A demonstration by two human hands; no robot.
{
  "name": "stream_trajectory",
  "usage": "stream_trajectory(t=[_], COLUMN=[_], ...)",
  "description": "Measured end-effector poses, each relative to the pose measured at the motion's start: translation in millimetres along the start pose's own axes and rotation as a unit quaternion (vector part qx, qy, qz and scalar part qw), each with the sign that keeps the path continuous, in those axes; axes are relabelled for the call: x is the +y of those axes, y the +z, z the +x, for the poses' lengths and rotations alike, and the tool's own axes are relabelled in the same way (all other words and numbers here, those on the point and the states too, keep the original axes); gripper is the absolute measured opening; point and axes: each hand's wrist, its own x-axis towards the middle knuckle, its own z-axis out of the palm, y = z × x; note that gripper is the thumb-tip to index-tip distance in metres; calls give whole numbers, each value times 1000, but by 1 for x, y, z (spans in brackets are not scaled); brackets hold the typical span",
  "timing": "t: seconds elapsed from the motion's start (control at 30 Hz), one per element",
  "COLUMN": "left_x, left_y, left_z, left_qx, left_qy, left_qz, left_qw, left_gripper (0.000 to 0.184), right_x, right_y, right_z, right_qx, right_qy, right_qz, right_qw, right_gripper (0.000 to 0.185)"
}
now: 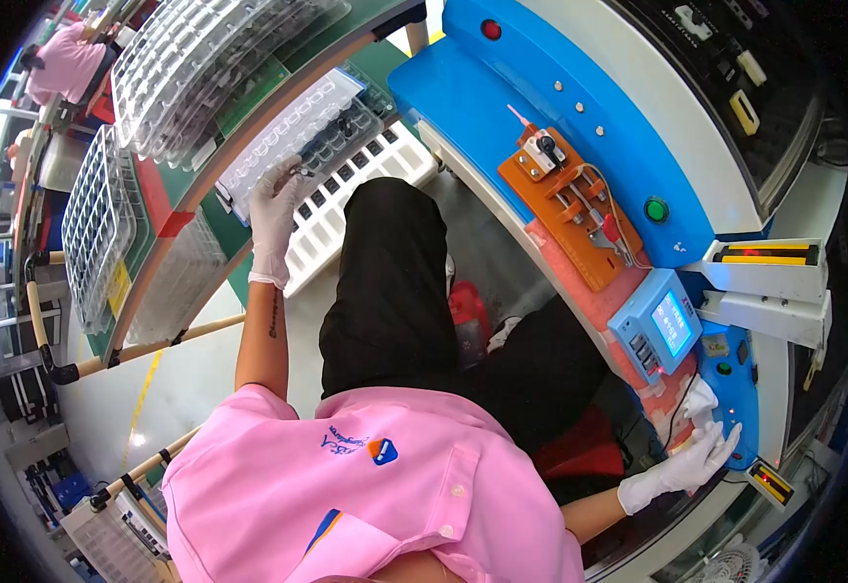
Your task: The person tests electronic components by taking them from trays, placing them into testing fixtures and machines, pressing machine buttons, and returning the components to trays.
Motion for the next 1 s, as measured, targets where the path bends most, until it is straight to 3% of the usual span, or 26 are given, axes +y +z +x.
stream_trajectory(t=[0.13,0.23,0.37,0.67,0.77,1.0], left_x=[-9,-4,3,-2,-5,0], left_y=[-4,-6,-11,20,38,52], left_z=[23,26,44,118,139,143], left_qx=[27,61,70,16,-50,-50], left_qy=[50,108,116,139,154,136], left_qz=[59,162,205,233,203,254], left_qw=[997,979,969,962,966,956], left_gripper=[30,29,26,28,30,29], right_x=[10,16,27,23,27,21], right_y=[6,6,6,13,10,7], right_z=[-11,-5,-1,-2,-3,-8], right_qx=[-8,-45,-75,-65,-73,-77], right_qy=[-42,-90,-99,-86,-107,-72], right_qz=[-62,-30,-61,-78,-89,-60], right_qw=[997,994,990,991,988,993], right_gripper=[37,36,36,37,38,39])
